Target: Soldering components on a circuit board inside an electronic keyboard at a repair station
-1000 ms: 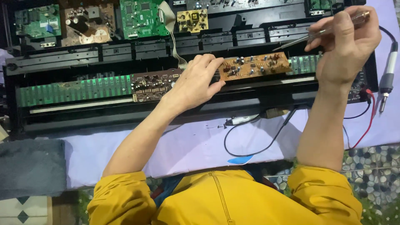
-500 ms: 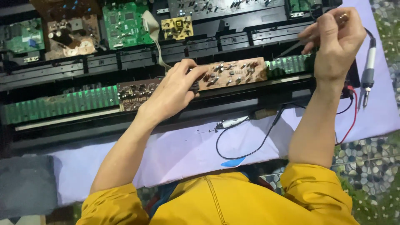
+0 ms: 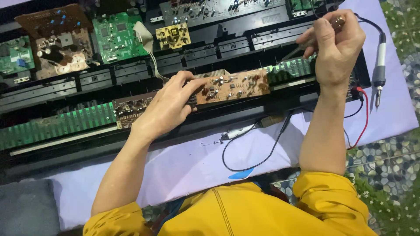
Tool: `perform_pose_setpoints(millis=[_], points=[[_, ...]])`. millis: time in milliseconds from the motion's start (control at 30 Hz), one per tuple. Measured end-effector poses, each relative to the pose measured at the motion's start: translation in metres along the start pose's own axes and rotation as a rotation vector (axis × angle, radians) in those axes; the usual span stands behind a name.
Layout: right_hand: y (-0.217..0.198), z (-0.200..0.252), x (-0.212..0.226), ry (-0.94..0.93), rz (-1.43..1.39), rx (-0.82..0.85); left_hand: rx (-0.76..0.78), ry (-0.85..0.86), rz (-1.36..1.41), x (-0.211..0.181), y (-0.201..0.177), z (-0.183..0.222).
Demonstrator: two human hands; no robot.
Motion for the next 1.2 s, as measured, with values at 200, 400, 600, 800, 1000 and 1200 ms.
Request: perform_pose_setpoints(millis=[200,400,600,800,1000,1200], points=[[0.006,-0.001,0.013,0.039,-0.057,0.013,0.027,0.028,-0.019,0.008,-0.011,0.007],[0.021,0.002,0.018,0.082,-0.088,0.075,0.079,-0.045,-0.098,0.012,-0.016,0.013],[0.031,0.005,0.023,0.042,-0.079,0.102,-0.009,0.093,-0.096,0.013,-0.016,0.010],[0.017,0.002,0.015,0.042,-0.054,0.038,0.133,0.011,0.025,0.017,-0.025,0.007],[-0.008,0.000,0.009,-0.027,0.050,0.024,0.130,-0.050,0.056,0.007,-0.020,0.001],[-0.006,-0.002,0.006,0.023,0.059,0.023,0.018,-0.043,0.066,0.005,-0.001,-0.007]])
Point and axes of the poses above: each hand's wrist, its own z-axis away from the middle knuckle, its own y-axis out of the palm, x = y × z, the point moved 4 cm from there along -z, towards the middle knuckle, and after that the axes turned 13 degrees about -y, right-handed, at the moved point
